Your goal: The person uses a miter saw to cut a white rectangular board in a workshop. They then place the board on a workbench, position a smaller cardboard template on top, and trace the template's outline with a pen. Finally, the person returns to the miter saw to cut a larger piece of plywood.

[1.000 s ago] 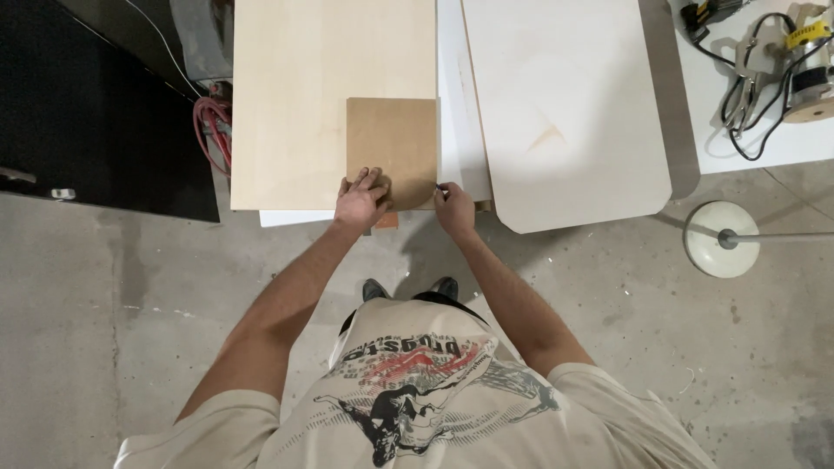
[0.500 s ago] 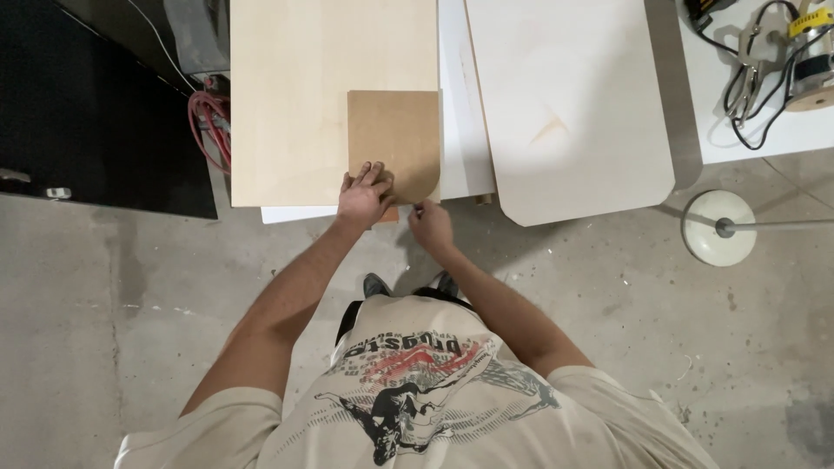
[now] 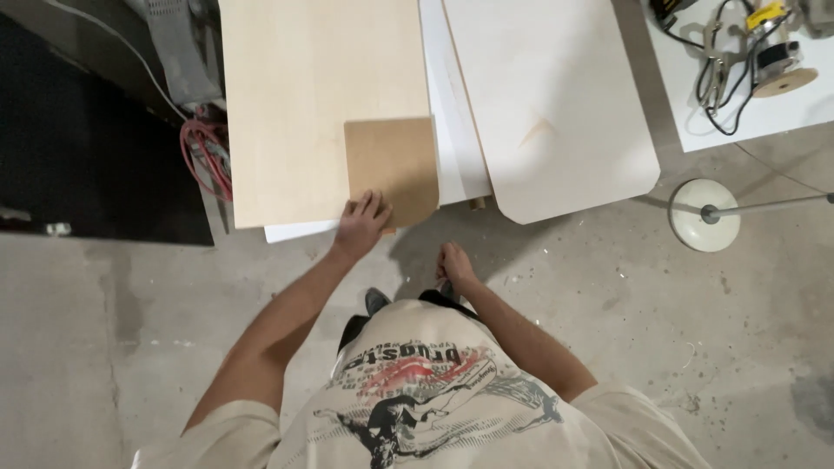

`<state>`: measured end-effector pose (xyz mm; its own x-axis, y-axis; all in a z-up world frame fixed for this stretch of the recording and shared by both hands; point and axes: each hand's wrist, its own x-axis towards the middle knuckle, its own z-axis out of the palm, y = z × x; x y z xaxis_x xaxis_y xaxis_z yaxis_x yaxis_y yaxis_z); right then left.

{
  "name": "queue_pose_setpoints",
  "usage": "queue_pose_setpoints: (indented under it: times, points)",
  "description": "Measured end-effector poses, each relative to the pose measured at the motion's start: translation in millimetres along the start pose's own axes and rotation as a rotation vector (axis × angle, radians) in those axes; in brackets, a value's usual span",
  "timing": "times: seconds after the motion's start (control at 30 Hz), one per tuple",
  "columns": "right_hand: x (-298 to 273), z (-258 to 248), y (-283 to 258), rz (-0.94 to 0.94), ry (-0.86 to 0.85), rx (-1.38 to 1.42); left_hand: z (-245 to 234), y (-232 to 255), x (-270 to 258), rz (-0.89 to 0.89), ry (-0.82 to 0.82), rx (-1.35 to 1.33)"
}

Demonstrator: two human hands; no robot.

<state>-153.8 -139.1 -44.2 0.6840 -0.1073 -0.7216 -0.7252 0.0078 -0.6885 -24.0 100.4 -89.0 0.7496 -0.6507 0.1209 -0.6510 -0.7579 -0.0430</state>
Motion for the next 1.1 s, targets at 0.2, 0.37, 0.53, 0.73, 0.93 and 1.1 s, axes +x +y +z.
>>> queue_pose_setpoints:
  times: [0.2,0.37,0.53,0.73,0.93,1.1]
  points:
    - [-46.6,14.5,-78.2,-0.162,0.098,0.321,-31.1,22.8,-33.4,0.008,0.29,-0.059]
    - [-25.7,19.7,-68.1,-0.269,0.185,0.594,-45.0,31.5,-39.0,-0.101,0.131,-0.21]
    - [-7.7,-32.6,-58.2,-0.315,0.281,0.698,-104.4,51.0,-30.5,-0.097,0.237,-0.455]
    - [11.3,-191.0,-76.4,-0.407,0.533,0.835,-113.9,83.2,-20.6,-0.173,0.084,-0.682]
    - [85.7,-398.7,-72.2,-0.527,0.577,0.805,-50.8,126.6,-10.7,-0.377,-0.203,-0.782]
    - [133.3,-491.7,-85.9,-0.445,0.53,0.736,11.8,174.5,11.5,-0.513,-0.151,-0.643]
